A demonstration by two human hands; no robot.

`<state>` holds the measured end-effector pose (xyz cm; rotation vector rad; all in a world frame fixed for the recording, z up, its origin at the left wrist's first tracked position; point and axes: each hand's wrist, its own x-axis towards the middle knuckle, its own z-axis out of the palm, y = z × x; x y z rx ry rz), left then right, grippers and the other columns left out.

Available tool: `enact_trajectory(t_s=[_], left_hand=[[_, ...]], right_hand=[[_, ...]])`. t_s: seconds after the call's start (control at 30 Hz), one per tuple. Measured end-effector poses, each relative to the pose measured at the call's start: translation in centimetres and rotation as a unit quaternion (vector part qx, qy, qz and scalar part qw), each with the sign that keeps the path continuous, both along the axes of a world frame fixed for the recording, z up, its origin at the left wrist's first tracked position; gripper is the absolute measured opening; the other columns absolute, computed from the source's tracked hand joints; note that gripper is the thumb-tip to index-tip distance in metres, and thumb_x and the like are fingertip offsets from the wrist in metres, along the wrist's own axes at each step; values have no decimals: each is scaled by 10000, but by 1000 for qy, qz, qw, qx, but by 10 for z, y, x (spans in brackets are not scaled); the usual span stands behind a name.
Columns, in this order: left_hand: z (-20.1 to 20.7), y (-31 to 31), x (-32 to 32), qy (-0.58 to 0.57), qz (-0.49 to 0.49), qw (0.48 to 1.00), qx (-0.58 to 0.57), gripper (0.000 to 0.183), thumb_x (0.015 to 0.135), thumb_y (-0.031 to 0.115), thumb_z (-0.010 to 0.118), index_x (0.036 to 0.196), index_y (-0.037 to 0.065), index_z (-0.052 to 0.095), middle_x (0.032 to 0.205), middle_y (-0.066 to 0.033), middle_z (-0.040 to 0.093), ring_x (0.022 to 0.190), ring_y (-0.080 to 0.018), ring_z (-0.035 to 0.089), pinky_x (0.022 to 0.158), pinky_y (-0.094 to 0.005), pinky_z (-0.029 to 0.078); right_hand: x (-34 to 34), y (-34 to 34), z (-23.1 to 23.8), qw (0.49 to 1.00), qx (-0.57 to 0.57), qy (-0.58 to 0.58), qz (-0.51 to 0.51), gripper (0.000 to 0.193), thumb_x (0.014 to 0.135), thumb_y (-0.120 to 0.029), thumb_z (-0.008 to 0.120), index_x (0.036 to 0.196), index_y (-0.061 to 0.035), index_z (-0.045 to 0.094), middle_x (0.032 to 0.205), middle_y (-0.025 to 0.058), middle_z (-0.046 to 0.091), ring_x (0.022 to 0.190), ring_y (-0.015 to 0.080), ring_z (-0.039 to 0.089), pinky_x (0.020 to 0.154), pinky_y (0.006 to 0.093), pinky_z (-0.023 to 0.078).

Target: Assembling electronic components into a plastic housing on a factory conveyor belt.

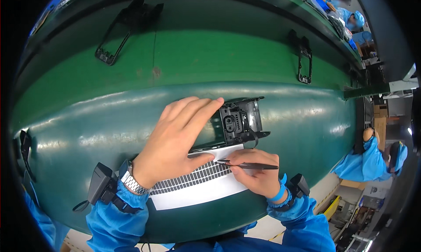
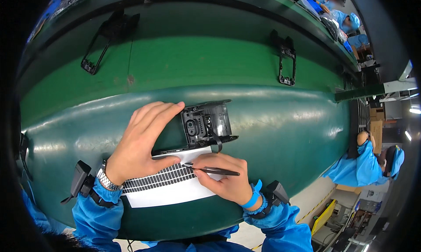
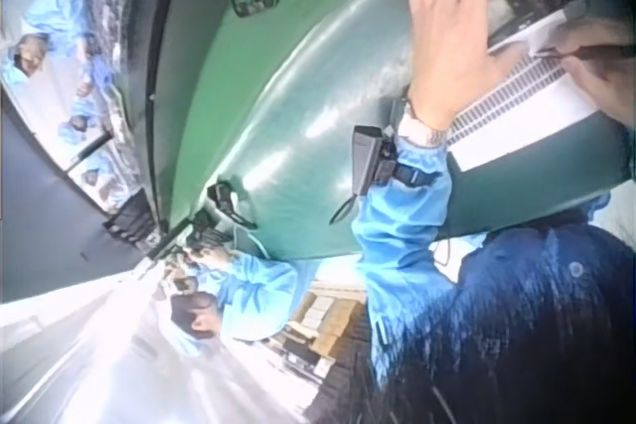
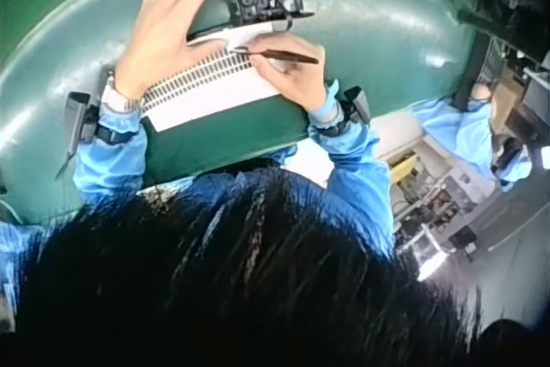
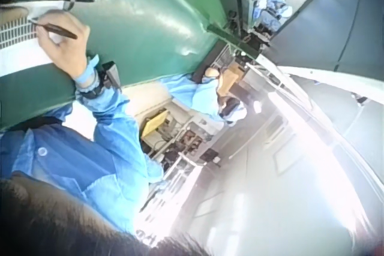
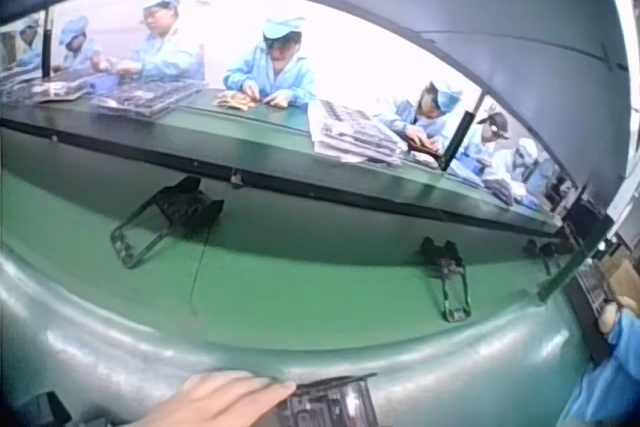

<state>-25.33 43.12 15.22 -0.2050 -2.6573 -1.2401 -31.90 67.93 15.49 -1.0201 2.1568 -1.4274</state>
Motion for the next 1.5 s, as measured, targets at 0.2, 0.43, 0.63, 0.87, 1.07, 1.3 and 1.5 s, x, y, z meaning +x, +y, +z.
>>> enact_trajectory(t_s=[0.2, 0.43, 0.63, 0.87, 1.07, 1.3, 1.5], left_hand=[[-1, 8, -7, -4, 5, 1000, 20, 1003, 635, 200, 890, 1533, 57, 467, 1433, -174, 546, 1345, -398, 486, 1146, -496, 364], [-5, 20, -18, 0, 6, 1000, 21, 1027, 611, 195, 896, 1534, 58, 467, 1435, -176, 543, 1347, -399, 482, 1144, -499, 364], [-5, 29, -23, 0, 10, 1000, 17, 1021, 616, 187, 902, 1533, 65, 469, 1425, -175, 548, 1353, -398, 478, 1148, -499, 366], [-5, 42, -34, 16, 8, 1000, 16, 1008, 630, 209, 915, 1525, 66, 475, 1414, -175, 555, 1347, -395, 481, 1146, -497, 367], [-2, 21, -18, 27, 18, 999, 22, 936, 656, 230, 919, 1483, 70, 511, 1369, -186, 582, 1315, -395, 511, 1135, -486, 375], [-3, 10, -8, 50, 8, 998, 22, 787, 690, 249, 885, 1380, 47, 565, 1255, -175, 638, 1260, -363, 558, 1111, -480, 392], [-1, 7, -9, 44, 4, 999, 24, 801, 679, 277, 883, 1381, 50, 572, 1322, -144, 631, 1284, -357, 551, 1126, -492, 384]], right_hand=[[-7, 8, 1, 1000, 14, 2, 6, 175, 813, -39, 831, 978, -37, 775, 975, 111, 785, 853, 232, 777, 773, 317, 624], [-17, 21, -3, 1000, 19, -13, 3, 156, 832, -33, 817, 981, -23, 771, 966, 112, 786, 865, 236, 779, 795, 309, 617], [-21, 36, -14, 994, -38, -99, -19, 149, 888, 11, 782, 1022, 37, 723, 1007, 165, 773, 911, 226, 765, 841, 343, 619], [-23, 50, 1, 970, -177, -153, -72, 192, 961, 50, 680, 1118, 68, 573, 1022, 267, 726, 906, 279, 743, 824, 410, 628], [-23, 18, 52, 954, -287, -6, -88, 233, 970, -31, 700, 1107, 37, 524, 986, 246, 715, 886, 269, 727, 799, 393, 616], [-76, -38, 19, 987, -141, 65, -34, 187, 982, -19, 683, 1137, -8, 579, 1034, 126, 735, 1020, 210, 701, 957, 353, 534], [-75, -41, 11, 991, -126, 22, -44, 184, 997, -23, 668, 1149, -3, 566, 1041, 132, 733, 1007, 205, 696, 960, 365, 535]])
